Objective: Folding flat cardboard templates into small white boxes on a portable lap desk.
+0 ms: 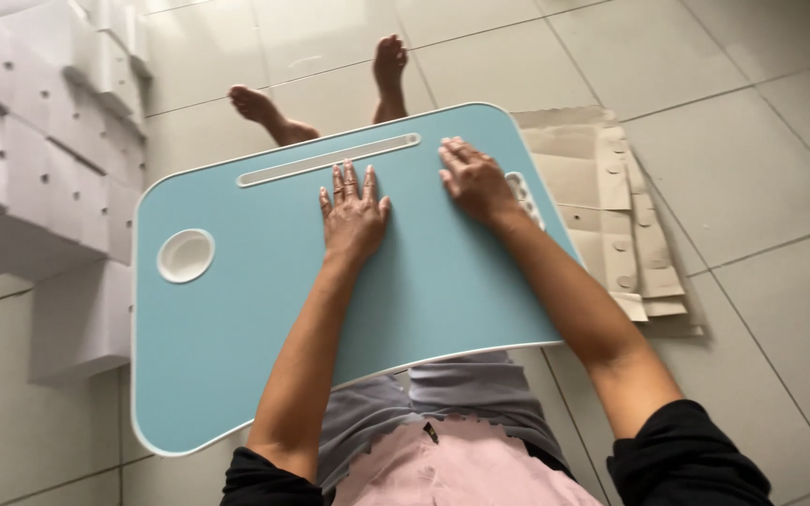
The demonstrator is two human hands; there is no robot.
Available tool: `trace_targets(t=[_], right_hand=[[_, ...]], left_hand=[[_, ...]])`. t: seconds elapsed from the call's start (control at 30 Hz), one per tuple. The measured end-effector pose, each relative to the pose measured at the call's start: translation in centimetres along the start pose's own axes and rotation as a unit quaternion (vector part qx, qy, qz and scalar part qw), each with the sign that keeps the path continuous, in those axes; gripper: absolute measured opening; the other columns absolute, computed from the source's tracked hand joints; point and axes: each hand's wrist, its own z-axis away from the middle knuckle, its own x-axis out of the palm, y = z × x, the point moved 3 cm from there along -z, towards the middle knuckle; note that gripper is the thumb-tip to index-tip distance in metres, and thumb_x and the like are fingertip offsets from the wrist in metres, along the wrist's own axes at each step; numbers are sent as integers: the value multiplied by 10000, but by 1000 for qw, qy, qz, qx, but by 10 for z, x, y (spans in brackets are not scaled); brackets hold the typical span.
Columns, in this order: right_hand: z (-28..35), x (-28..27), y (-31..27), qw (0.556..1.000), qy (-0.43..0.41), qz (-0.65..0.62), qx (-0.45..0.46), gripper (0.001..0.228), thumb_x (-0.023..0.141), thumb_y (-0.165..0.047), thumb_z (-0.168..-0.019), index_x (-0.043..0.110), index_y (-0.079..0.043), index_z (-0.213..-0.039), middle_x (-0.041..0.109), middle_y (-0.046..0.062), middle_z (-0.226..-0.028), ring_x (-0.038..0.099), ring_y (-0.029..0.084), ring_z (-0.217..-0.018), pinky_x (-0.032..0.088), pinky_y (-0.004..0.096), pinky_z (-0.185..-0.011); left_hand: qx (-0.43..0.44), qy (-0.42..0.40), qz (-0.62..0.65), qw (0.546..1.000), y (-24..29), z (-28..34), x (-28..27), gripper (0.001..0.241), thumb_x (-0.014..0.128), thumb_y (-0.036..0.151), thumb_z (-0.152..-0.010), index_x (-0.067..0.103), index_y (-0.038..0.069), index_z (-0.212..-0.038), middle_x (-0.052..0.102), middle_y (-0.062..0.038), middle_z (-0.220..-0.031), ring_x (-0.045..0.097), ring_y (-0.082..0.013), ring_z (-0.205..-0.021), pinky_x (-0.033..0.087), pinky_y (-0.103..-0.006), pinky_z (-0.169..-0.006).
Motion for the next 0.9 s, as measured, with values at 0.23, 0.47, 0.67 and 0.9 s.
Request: trace_targets(t=[0.23,0.47,0.67,0.9], right_hand=[[99,-7,167,970,-12,-142,199,466,466,-408,-1086,608,-147,-1445,603,77,-1432,515,241,-1385,392,382,-1176],[205,0,123,825,-149,-243,488,679,503,-625,-963,552,-201,-1490,562,130,-1488,470,309,-1422,345,456,-1205],[239,58,115,853,-266,-109,436,518,407,-229,-1060,421,-203,-1577,180,99,-1690,122,338,-1585,190,628,-1245],[234,51,125,842,-254,-123,459,357,463,-203,-1048,554,-143,-1387,385,136,-1476,212,329,-1536,256,563,-1167]], left_hand=[[66,-62,0,996,80,-6,19,670,380,511,-1032,287,197,-1616,188,-224,-1674,121,-378,-1564,133,-657,-1203],[65,-70,-2,995,90,-5,14,670,352,533,-1040,271,206,-1620,168,-214,-1680,102,-368,-1567,108,-648,-1212],[67,-64,5,996,90,-3,12,660,330,529,-1045,277,210,-1621,172,-209,-1682,112,-363,-1566,107,-641,-1212],[70,-61,6,996,90,-3,11,661,328,536,-1048,276,213,-1621,171,-206,-1682,119,-363,-1564,112,-642,-1211]])
